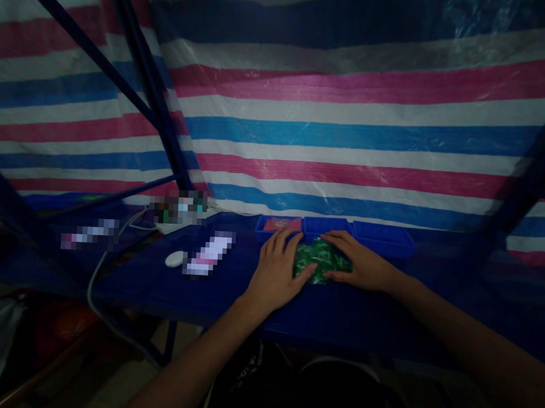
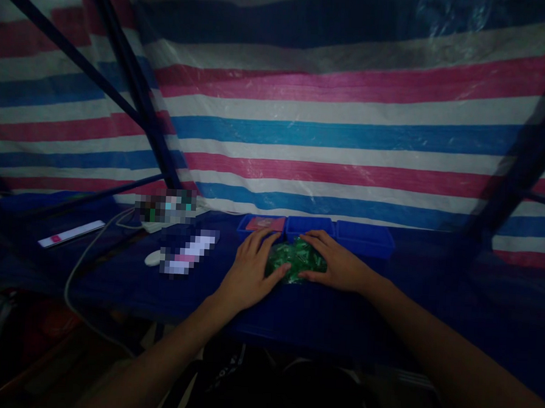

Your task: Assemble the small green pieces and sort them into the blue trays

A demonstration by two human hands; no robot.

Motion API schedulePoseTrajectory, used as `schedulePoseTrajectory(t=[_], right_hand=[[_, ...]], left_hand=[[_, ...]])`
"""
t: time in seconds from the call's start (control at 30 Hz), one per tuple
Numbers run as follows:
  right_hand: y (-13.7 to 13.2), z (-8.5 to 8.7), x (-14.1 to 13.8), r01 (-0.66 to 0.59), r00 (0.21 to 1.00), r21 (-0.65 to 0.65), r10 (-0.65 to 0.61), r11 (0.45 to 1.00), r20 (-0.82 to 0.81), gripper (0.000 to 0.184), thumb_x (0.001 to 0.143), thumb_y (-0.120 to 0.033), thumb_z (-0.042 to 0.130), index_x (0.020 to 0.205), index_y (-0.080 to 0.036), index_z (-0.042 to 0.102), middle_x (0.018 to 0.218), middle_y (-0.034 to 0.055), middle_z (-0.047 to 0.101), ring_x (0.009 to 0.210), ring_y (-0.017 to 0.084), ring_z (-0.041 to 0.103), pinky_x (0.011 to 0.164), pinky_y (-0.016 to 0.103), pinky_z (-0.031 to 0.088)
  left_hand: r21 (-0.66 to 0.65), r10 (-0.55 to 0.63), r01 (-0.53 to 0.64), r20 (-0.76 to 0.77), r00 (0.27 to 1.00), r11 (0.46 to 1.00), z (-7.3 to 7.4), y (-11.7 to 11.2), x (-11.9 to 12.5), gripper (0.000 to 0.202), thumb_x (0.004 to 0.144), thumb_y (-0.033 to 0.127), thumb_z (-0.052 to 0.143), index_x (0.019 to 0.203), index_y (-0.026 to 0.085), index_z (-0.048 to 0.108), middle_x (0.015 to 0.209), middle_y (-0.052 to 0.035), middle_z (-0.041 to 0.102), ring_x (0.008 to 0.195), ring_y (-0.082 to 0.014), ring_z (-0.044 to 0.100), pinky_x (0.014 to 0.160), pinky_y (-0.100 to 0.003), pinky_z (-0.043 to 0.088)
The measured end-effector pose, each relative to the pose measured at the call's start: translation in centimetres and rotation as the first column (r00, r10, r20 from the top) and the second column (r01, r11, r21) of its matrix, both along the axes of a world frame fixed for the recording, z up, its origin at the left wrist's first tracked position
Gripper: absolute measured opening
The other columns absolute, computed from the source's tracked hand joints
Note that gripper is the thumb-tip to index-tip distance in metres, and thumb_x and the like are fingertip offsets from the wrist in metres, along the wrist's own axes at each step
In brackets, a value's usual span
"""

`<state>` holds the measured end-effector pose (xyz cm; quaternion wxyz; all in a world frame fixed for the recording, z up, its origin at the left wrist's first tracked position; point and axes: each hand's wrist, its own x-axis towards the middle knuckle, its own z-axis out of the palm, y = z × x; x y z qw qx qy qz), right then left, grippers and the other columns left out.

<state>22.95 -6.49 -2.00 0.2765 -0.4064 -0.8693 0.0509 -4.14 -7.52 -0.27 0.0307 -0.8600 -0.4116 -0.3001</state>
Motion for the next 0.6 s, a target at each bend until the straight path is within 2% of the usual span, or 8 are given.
schedulePoseTrajectory(t=[0.07,0.13,0.27,0.4,0.5,0.6], right_hand=[[-0.2,0.0,-0.1,-0.014,1.000,-0.014,0.014,1.000,0.008,0.092,0.083,-0.063,0.072,0.159,-0.033,0.030,0.156,0.0121,0.038,0.145,0.035,0.043,0.120,0.053,0.038],[-0.3,0.1,-0.3,-0.028,0.999,-0.021,0.028,0.999,0.016,0.096,0.080,-0.064,0.074,0.159,-0.033,0.030,0.158,0.0118,0.037,0.145,0.035,0.042,0.120,0.053,0.039],[-0.3,0.2,-0.6,-0.033,0.999,-0.018,0.033,0.999,0.021,0.097,0.078,-0.065,0.076,0.159,-0.034,0.032,0.157,0.0115,0.038,0.144,0.035,0.043,0.120,0.053,0.039],[-0.1,0.2,-0.3,-0.051,0.999,-0.016,0.051,0.999,0.018,0.091,0.079,-0.064,0.076,0.156,-0.031,0.038,0.152,0.0119,0.044,0.142,0.034,0.046,0.120,0.052,0.039],[-0.1,0.2,-0.1,-0.046,0.999,-0.012,0.046,0.999,0.018,0.090,0.079,-0.063,0.076,0.155,-0.031,0.040,0.152,0.0121,0.045,0.141,0.034,0.047,0.119,0.054,0.040],[-0.2,0.3,0.0,-0.037,0.999,-0.016,0.037,0.999,0.014,0.089,0.078,-0.062,0.077,0.154,-0.032,0.042,0.152,0.0119,0.045,0.141,0.035,0.047,0.119,0.055,0.040]], left_hand=[[-0.061,0.069,-0.071,-0.038,0.997,0.996,-1.0,-0.7,-0.9,0.082,0.094,0.070,0.046,0.160,0.025,0.025,0.165,-0.0140,0.030,0.153,-0.0357,0.027,0.123,-0.058,0.029],[-0.131,0.097,-0.109,-0.091,0.991,0.985,-1.8,-1.0,-1.5,0.089,0.092,0.076,0.043,0.162,0.025,0.020,0.167,-0.0154,0.025,0.154,-0.0380,0.026,0.122,-0.059,0.029],[-0.232,0.041,-0.082,-0.175,0.984,0.969,-2.4,-0.8,-1.6,0.096,0.092,0.079,0.037,0.163,0.019,0.016,0.168,-0.0192,0.022,0.156,-0.0372,0.022,0.124,-0.056,0.026],[-0.269,-0.003,-0.052,-0.199,0.980,0.962,-2.2,-0.8,-0.9,0.099,0.093,0.079,0.033,0.164,0.013,0.013,0.168,-0.0217,0.019,0.156,-0.0372,0.023,0.125,-0.054,0.026],[-0.261,-0.017,-0.034,-0.190,0.982,0.965,-1.8,-1.2,-0.5,0.096,0.093,0.079,0.032,0.164,0.016,0.015,0.168,-0.0196,0.022,0.154,-0.0362,0.027,0.123,-0.052,0.030],[-0.201,0.048,-0.076,-0.141,0.989,0.977,-0.4,-1.0,-0.6,0.086,0.095,0.076,0.031,0.161,0.022,0.024,0.167,-0.0158,0.029,0.148,-0.0344,0.040,0.116,-0.048,0.041]])
